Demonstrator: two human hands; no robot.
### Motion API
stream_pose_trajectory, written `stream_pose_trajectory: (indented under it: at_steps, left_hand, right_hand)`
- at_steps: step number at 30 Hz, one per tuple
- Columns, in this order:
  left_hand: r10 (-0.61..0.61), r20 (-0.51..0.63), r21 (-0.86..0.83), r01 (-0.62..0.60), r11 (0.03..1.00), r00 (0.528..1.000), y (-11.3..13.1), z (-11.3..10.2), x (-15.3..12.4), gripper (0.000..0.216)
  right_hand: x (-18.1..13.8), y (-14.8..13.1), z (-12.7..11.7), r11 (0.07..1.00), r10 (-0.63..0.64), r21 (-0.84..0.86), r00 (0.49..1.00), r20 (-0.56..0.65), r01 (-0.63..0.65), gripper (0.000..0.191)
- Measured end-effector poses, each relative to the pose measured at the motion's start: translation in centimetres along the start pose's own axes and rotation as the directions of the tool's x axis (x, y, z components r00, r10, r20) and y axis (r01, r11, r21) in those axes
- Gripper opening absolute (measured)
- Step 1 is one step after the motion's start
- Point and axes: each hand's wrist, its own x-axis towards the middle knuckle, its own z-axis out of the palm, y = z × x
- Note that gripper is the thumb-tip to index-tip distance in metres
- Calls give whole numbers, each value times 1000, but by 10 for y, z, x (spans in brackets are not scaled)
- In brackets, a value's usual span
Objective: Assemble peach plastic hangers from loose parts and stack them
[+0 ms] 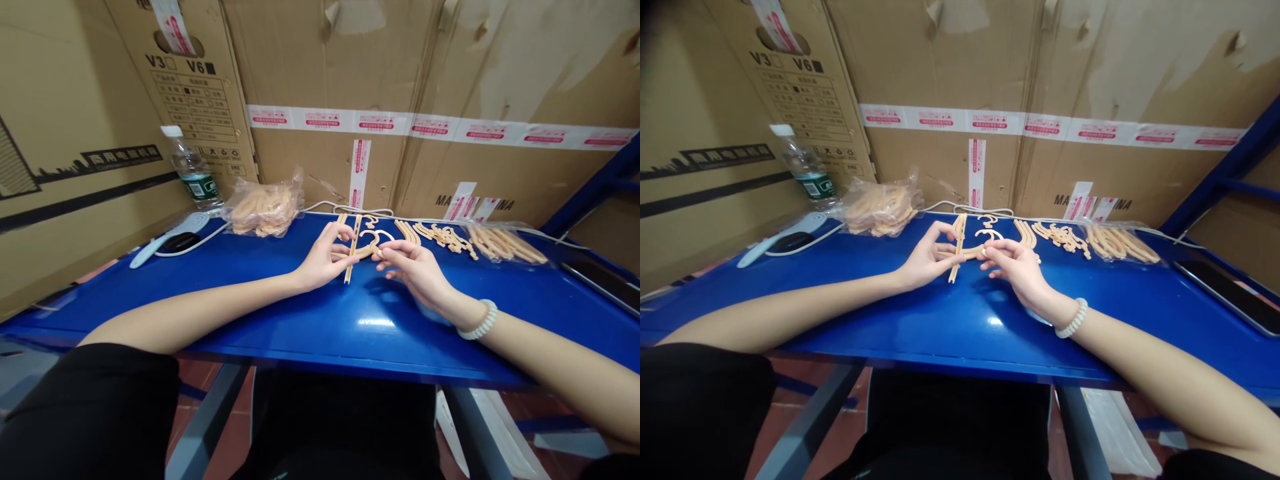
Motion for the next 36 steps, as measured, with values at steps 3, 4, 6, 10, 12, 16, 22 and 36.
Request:
stream_pose_trajectory:
  at_steps: [3,4,6,10,12,16,22,36]
  left_hand:
    - [-36,-63,-64,32,997,997,1,0,2,59]
    - [-57,-69,-94,50,994,996,2,0,3,67]
    - [-118,-55,-150,109,983,991,3,1,2,80]
    - [-228,-12,-199,221,955,974,2,4,-1,61]
    - [-220,-31,-188,211,959,975,0,5,-2,54]
    - [-119,-120,-71,111,991,986,-3,4,-3,49]
    - [-43,-107,-87,34,996,993,1,6,-4,47]
    - [38,-59,-46,-41,998,998,6,7,-7,45]
  right_hand:
    - [1,3,0,1000,-2,7,1000,-15,2,45]
    - [1,3,0,1000,-6,8,1000,-17,6,48]
    - [2,5,1,1000,-17,1,1000,-6,17,53]
    - [2,7,1,997,-63,-49,998,23,64,62]
    - [3,8,2,994,-79,-72,997,22,80,62]
    - [7,7,1,993,-91,-81,996,9,91,57]
    - [12,7,-5,988,-115,-91,990,87,123,35]
    - [9,10,-1,992,90,63,958,273,-111,33]
